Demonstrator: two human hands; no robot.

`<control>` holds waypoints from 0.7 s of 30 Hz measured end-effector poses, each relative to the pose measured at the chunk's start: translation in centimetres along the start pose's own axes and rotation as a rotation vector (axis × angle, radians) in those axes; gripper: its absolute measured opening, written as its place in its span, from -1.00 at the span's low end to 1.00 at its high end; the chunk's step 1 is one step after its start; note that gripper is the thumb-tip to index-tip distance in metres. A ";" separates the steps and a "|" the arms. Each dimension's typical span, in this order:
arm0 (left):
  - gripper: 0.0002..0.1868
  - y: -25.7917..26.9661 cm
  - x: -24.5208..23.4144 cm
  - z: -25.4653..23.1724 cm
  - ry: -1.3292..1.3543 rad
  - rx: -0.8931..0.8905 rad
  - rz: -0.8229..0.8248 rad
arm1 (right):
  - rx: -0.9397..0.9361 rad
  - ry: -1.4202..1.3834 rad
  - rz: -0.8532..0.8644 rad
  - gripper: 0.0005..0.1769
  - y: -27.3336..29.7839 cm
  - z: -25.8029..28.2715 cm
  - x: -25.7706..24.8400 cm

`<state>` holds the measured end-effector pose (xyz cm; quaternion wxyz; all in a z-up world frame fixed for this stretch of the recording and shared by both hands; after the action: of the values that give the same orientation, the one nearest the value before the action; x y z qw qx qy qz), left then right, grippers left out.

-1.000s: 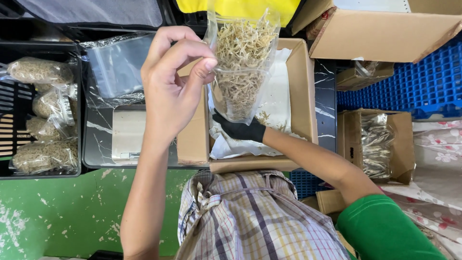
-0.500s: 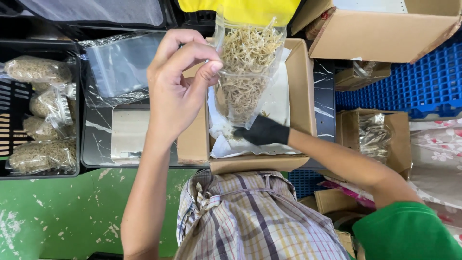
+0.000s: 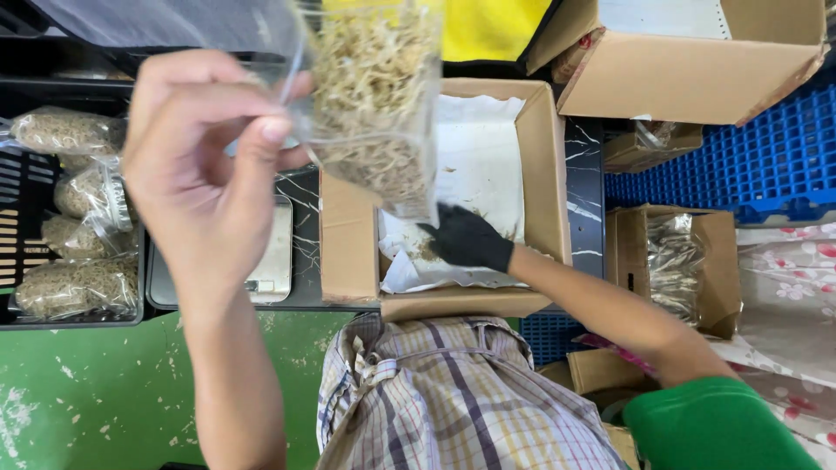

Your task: The person fills small plastic bags with dried shredded food items by hand, using a small plastic container as a scoop. They weigh the bags on a digital scale and place the filled bags into a cardboard box.

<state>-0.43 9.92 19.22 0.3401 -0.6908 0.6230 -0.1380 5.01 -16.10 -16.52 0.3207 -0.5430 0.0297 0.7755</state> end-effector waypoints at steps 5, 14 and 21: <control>-0.88 1.8 -3.0 0.4 -0.109 -0.001 -0.023 | -0.018 0.014 0.093 -0.59 -3.2 -3.2 -2.5; -0.82 5.2 -5.6 -0.5 -0.308 -0.085 -0.078 | 0.173 0.267 -0.029 -0.46 -7.6 -8.6 3.4; -0.87 6.6 -6.3 0.1 -0.322 -0.148 -0.119 | 0.031 0.125 0.112 -0.57 -2.7 0.3 1.2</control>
<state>-6.59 15.97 16.40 0.3747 -0.7627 0.5272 0.0008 5.97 -13.27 -16.67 0.2826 -0.5826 0.0922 0.7564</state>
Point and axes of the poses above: each hand's wrist, its own y-axis away from the middle knuckle, its own x-axis out of the palm, z = x × y, the point moved 3 cm from there along -y, towards the middle knuckle, and after that the axes turned 3 degrees about -x, right-handed, at the moved point
